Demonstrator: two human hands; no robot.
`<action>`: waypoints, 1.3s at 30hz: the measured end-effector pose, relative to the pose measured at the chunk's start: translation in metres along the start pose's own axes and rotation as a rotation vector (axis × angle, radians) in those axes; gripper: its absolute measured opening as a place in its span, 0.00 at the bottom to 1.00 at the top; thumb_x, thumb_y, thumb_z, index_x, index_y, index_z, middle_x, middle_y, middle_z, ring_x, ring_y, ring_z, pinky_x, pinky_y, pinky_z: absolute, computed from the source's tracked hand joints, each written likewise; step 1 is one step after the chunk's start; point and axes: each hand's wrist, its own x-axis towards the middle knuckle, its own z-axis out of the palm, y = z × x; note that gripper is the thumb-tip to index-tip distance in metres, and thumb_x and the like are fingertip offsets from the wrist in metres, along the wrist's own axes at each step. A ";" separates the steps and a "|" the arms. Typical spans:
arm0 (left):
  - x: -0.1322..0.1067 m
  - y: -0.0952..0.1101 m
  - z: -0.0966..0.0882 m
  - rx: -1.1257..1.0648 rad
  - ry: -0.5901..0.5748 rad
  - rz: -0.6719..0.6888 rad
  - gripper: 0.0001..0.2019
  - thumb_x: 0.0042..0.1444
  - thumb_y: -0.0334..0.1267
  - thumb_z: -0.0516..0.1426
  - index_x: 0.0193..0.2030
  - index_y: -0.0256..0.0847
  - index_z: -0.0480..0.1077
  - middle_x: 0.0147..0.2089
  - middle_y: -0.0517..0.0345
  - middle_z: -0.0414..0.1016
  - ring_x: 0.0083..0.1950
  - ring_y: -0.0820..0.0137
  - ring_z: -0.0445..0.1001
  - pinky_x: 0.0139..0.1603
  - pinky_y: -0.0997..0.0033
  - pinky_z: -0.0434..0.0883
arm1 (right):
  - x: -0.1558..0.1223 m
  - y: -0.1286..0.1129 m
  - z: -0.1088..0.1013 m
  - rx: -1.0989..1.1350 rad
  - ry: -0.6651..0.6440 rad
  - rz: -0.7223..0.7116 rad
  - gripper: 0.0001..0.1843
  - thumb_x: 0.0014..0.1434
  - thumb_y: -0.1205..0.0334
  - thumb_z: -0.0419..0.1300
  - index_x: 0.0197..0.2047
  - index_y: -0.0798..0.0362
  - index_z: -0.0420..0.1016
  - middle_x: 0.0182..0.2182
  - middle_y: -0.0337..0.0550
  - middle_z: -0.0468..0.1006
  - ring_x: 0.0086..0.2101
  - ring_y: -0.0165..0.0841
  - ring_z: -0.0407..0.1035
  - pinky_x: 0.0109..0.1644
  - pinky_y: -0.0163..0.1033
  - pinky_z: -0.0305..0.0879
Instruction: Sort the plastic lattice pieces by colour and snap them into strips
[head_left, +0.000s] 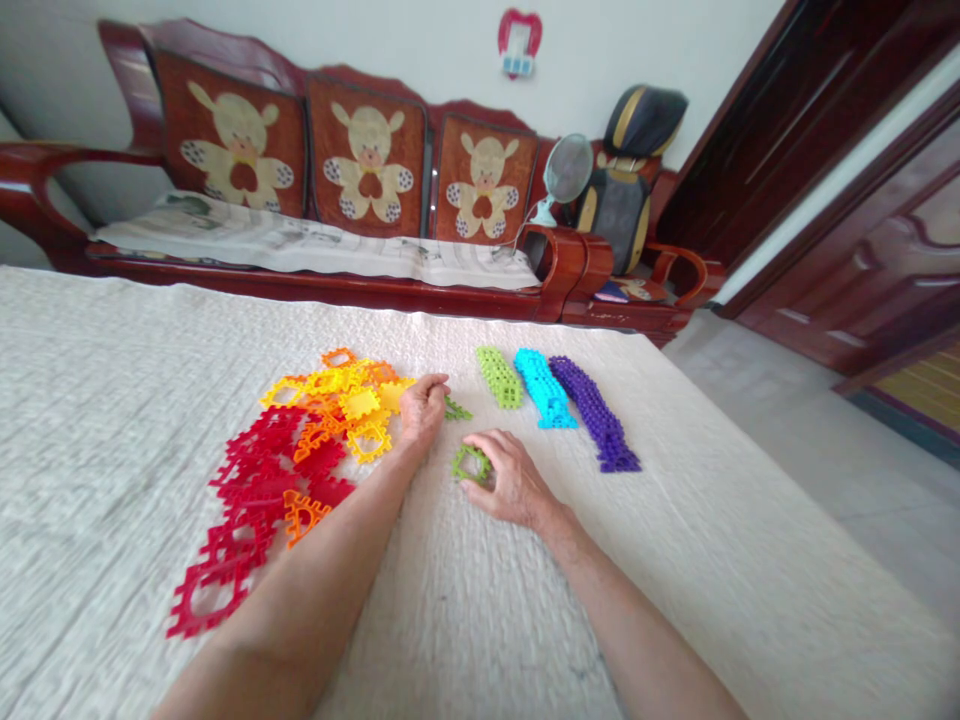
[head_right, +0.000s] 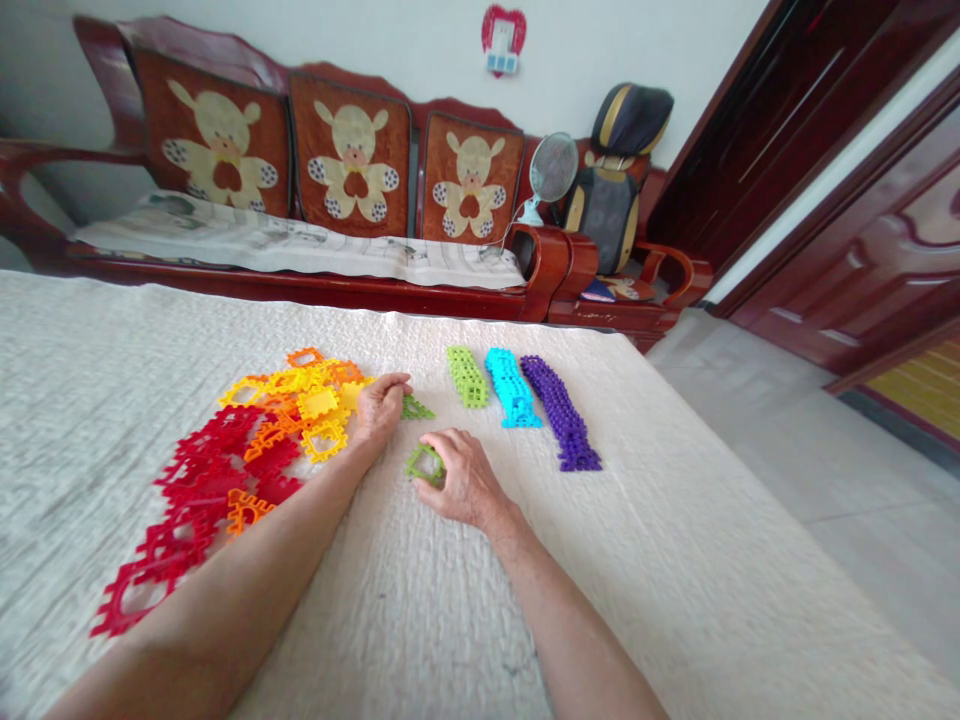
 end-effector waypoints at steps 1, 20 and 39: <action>0.000 0.000 0.000 -0.001 0.000 0.004 0.16 0.50 0.38 0.50 0.41 0.38 0.76 0.33 0.56 0.78 0.31 0.71 0.72 0.35 0.72 0.68 | 0.000 0.004 -0.001 -0.003 0.032 0.004 0.26 0.49 0.63 0.62 0.53 0.53 0.67 0.47 0.48 0.73 0.49 0.39 0.66 0.55 0.46 0.62; 0.004 -0.009 0.005 0.038 -0.001 0.023 0.17 0.50 0.39 0.51 0.42 0.40 0.76 0.32 0.56 0.79 0.32 0.70 0.75 0.34 0.73 0.69 | 0.009 0.021 0.007 -0.406 0.251 0.419 0.28 0.51 0.47 0.62 0.51 0.56 0.69 0.38 0.53 0.70 0.41 0.46 0.67 0.46 0.51 0.66; 0.000 -0.003 0.003 -0.003 0.011 0.008 0.16 0.49 0.41 0.52 0.40 0.40 0.76 0.30 0.57 0.78 0.29 0.70 0.74 0.32 0.72 0.69 | 0.008 0.029 0.012 -0.050 0.417 0.230 0.29 0.50 0.64 0.58 0.57 0.54 0.61 0.48 0.51 0.70 0.50 0.42 0.65 0.55 0.50 0.65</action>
